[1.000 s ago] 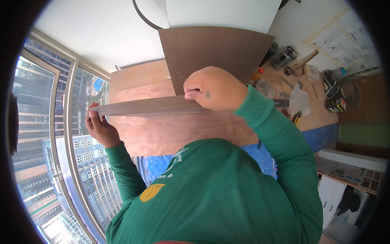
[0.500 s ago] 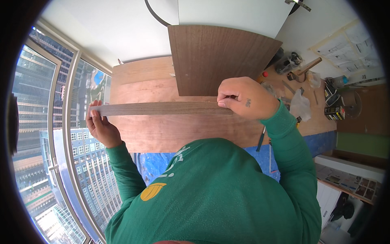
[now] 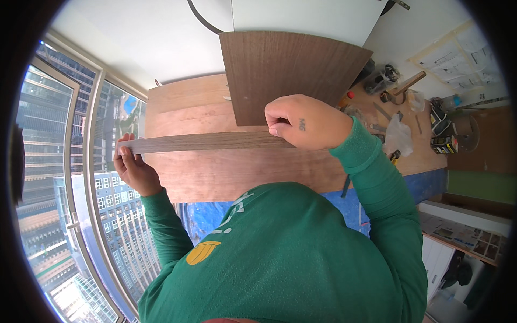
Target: The person assembles a wooden cabinet by hammering nails into a wooden strip and attaching it to a panel. They then use a utility knife to cut a curved wooden strip and fit it onto the cabinet edge.
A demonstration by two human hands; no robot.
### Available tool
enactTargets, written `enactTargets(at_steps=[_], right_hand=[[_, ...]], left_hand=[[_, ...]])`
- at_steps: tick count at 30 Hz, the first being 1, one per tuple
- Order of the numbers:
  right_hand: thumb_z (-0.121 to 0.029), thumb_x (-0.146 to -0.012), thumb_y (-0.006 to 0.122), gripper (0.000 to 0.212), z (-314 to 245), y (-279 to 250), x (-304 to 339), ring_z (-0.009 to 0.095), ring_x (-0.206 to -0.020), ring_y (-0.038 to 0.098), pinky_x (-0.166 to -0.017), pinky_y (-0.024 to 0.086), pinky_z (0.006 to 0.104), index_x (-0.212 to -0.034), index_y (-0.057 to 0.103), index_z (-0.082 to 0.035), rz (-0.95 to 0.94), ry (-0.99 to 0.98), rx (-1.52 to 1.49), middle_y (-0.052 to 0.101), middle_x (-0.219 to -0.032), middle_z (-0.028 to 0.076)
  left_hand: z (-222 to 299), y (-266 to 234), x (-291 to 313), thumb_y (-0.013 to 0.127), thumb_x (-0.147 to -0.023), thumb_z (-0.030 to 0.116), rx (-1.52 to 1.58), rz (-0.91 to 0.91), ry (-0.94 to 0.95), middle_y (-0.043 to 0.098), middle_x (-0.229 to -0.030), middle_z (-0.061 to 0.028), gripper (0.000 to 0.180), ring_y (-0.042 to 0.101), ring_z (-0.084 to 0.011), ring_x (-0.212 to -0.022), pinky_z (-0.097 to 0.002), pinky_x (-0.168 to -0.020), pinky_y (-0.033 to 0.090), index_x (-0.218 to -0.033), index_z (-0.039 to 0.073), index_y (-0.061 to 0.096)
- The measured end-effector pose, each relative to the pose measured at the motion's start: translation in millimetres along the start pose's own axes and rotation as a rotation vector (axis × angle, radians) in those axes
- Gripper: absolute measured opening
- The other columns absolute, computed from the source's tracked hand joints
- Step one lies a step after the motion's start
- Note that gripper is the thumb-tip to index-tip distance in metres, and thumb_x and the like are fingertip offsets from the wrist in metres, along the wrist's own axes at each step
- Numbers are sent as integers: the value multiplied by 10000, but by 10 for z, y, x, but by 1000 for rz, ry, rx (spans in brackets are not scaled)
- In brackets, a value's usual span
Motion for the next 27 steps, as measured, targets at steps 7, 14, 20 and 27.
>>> enactTargets(at_steps=[7,14,20,27], right_hand=[[-94,-971,610,161,-1,12,-147,276,-743,552,-695,467,405,-841,565,-10,46,60,-112,600,-804,123],[-109,-974,615,162,-13,51,-129,251,-759,562,-702,471,397,-853,561,-15,-73,-7,-73,614,-820,112],[-220,-1031,620,298,288,-324,40,150,-685,533,-626,449,347,-817,523,-36,205,188,-234,561,-768,42],[-359,-957,743,416,-364,23,-8,271,-932,670,-804,537,416,-1157,624,-13,174,-123,162,665,-1043,117]], left_hand=[[1,14,4,535,-1100,238,-22,8,13,610,-1382,-243,384,597,-322,-1310,-442,-1133,482,-1368,-35,510],[2,35,-14,520,-1105,225,-20,-5,27,597,-1392,-255,375,604,-320,-1298,-445,-1128,488,-1370,-39,507],[-34,41,-12,523,-1103,226,-23,1,32,608,-1366,-247,386,607,-314,-1285,-445,-1136,472,-1378,-44,499],[-394,-64,13,361,-1118,522,-40,-134,56,615,-1365,-232,656,570,-337,-1327,-475,-1175,412,-1426,-44,483]])
Point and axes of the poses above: each hand's wrist, its own x-axis away from the middle knuckle, its own y-axis out of the palm, z = x × y, the point moved 10 cm from there along -x, towards the middle knuckle
